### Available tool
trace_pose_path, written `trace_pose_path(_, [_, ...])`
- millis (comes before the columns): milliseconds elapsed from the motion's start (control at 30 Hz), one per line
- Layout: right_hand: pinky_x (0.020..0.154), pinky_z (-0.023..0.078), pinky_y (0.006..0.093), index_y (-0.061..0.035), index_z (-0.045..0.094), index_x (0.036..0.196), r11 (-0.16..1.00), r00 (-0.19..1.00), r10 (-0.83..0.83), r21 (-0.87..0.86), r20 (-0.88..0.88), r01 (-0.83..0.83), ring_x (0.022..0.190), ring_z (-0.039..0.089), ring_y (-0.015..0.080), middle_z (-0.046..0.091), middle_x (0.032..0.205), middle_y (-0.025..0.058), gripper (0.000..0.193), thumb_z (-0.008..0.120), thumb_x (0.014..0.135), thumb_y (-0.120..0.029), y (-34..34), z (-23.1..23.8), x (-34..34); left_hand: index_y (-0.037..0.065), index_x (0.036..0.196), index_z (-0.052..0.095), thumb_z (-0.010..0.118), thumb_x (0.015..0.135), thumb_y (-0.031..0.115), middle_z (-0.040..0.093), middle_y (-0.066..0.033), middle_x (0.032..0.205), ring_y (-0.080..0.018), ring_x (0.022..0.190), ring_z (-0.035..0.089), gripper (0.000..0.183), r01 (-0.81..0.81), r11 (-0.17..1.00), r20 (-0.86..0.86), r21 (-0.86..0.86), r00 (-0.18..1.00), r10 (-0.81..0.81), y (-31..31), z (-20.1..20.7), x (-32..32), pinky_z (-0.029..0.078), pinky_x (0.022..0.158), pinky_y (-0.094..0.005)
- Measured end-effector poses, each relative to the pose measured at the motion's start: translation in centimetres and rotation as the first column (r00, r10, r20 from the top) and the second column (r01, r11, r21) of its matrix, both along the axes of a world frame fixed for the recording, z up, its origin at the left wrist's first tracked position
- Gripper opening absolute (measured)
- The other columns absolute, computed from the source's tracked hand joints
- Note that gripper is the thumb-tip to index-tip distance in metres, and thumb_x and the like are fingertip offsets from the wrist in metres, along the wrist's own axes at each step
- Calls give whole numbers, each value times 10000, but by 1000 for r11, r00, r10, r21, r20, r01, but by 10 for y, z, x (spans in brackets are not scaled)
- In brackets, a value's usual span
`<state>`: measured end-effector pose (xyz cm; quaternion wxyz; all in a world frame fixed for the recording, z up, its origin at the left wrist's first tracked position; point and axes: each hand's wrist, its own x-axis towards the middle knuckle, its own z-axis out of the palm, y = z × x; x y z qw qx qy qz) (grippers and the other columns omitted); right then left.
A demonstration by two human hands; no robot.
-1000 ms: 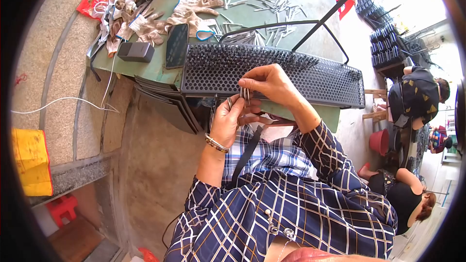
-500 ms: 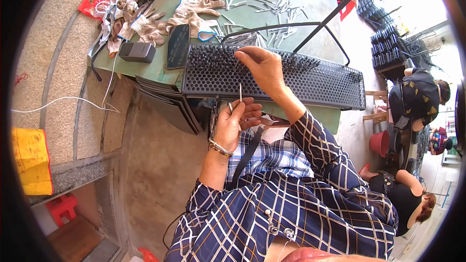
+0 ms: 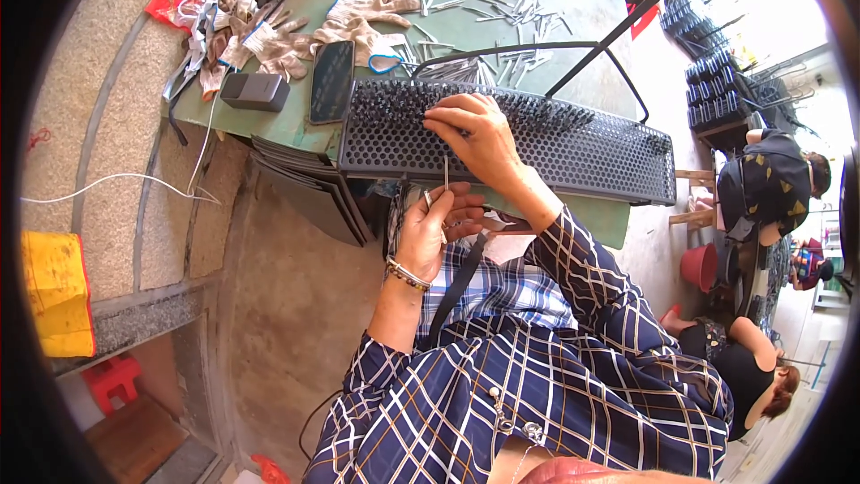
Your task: Assembling small metal rods into a perforated metal mesh frame on a workshop table.
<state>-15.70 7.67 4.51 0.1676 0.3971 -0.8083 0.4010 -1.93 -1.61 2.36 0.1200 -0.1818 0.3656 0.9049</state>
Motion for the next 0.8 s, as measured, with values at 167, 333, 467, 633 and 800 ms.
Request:
trace_pose_path(167, [755, 439, 353, -73, 698, 869, 1000, 999, 4, 4, -51, -4, 815, 584, 242, 641, 870, 57, 124, 685, 772, -149, 4, 1, 1, 4, 1131, 538, 451, 969, 232, 646, -124, 975, -182, 828, 650, 293, 4, 1000, -2, -6, 1000, -4, 1, 4, -1, 555, 711, -304])
trace_pose_path(333, [613, 486, 264, 3, 675, 961, 994, 834, 71, -105, 546, -16, 694, 618, 142, 671, 820, 85, 220, 674, 828, -173, 14, 31, 20, -2, 1145, 543, 466, 960, 238, 646, -145, 1014, -208, 892, 645, 313, -9, 998, -132, 67, 991, 17, -5, 6, -6, 561, 722, -327])
trace_pose_path(467, [635, 494, 225, 57, 651, 967, 990, 552, 140, -121, 822, -71, 738, 602, 73, 683, 809, 93, 241, 667, 836, -144, 27, 39, 30, 14, 1151, 537, 486, 953, 258, 645, -149, 1020, -171, 833, 637, 317, 15, 998, -176, 64, 984, -3, -5, 18, -10, 539, 625, -276])
trace_pose_path(633, [605, 478, 233, -12, 652, 1017, 977, 792, -44, -140, 609, 162, 702, 608, 74, 680, 778, 56, 232, 683, 813, -117, 29, 34, 10, 40, 1092, 512, 514, 938, 258, 605, -96, 924, -119, 636, 570, 267, 113, 992, 13, 47, 993, -114, 5, 3, -10, 368, 422, -216])
trace_pose_path(800, [658, 471, 280, -53, 655, 1018, 980, 979, -126, -131, 161, 148, 721, 614, 147, 677, 810, 65, 238, 694, 790, -108, 16, 8, -2, -9, 1090, 518, 468, 923, 146, 588, -88, 915, -148, 752, 555, 233, 63, 988, 35, 143, 997, -68, 8, -15, 2, 444, 625, -297])
